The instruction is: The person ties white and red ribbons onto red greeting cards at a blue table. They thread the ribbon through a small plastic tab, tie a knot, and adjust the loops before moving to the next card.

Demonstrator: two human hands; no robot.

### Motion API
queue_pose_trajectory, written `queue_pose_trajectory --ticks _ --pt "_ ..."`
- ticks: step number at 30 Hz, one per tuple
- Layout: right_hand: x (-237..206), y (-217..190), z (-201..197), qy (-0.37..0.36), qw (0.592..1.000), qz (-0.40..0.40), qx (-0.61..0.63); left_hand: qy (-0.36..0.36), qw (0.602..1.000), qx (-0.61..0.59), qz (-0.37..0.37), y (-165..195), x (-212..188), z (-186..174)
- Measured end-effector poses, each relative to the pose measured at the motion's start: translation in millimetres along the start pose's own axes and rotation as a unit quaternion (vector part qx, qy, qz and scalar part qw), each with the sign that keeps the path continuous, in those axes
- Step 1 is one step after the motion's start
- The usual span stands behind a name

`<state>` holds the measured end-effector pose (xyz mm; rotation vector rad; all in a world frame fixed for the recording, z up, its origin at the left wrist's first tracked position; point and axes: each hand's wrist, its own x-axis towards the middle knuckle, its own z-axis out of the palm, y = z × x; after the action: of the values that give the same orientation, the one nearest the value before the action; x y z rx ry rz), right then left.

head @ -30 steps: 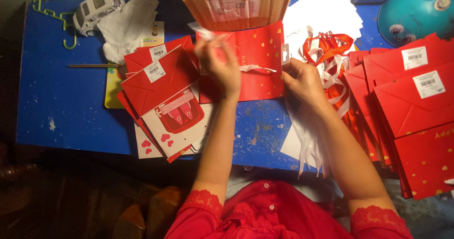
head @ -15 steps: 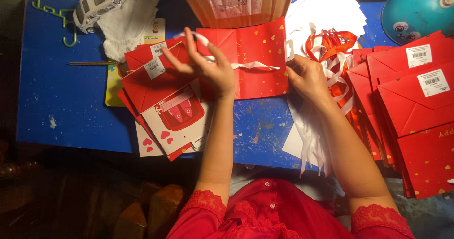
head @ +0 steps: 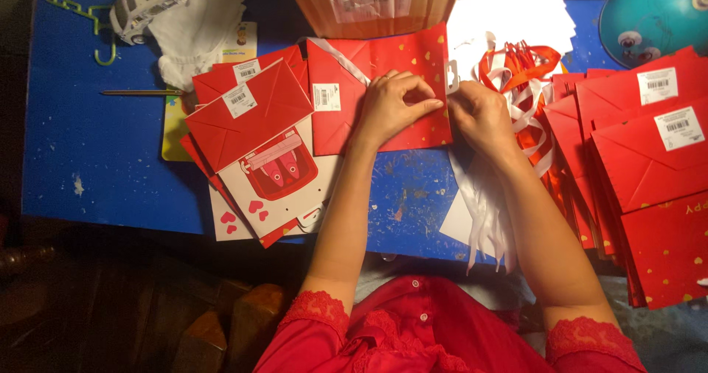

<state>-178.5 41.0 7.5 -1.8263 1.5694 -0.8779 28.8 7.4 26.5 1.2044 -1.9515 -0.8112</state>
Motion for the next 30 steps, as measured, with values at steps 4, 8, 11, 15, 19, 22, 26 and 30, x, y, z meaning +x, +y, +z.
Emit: queue_pose_trajectory --ticks 4,8,11,15,19,22,26,30 --pt "0.6 0.6 0.0 0.006 0.999 -0.046 0.021 -0.034 0.998 -0.03 -0.037 -3.9 0.3 2.1" --pt "0.5 -2.4 -1.7 0.013 0.997 -0.077 0.016 -0.025 1.0 -0.013 0.004 -8.1 0.7 4.4" --pt "-1.0 -2.9 -1.6 0.018 0.997 -0.068 -0.014 -0.02 1.0 0.002 0.023 -9.6 0.8 4.3" --pt "0.3 -0.6 1.5 0.056 0.992 -0.105 -0.05 -0.036 0.999 -0.025 -0.017 -9.3 0.8 3.6" --pt "-0.3 -1.8 -0.5 0.057 0.989 -0.132 -0.043 -0.028 1.0 0.008 0.0 -7.9 1.3 3.6" --pt "0.3 -5.4 -7.9 0.029 0.986 -0.166 -0.001 -0.033 0.999 -0.005 -0.003 -7.9 1.5 3.1" --pt "-0.4 -10.2 -10.4 -0.013 0.991 -0.118 0.064 -0.033 0.999 -0.006 0.005 -8.1 1.3 3.0" --pt "0.2 -8.5 -5.0 0.015 0.989 -0.147 0.004 -0.041 0.999 -0.013 -0.01 -8.2 1.9 2.8"
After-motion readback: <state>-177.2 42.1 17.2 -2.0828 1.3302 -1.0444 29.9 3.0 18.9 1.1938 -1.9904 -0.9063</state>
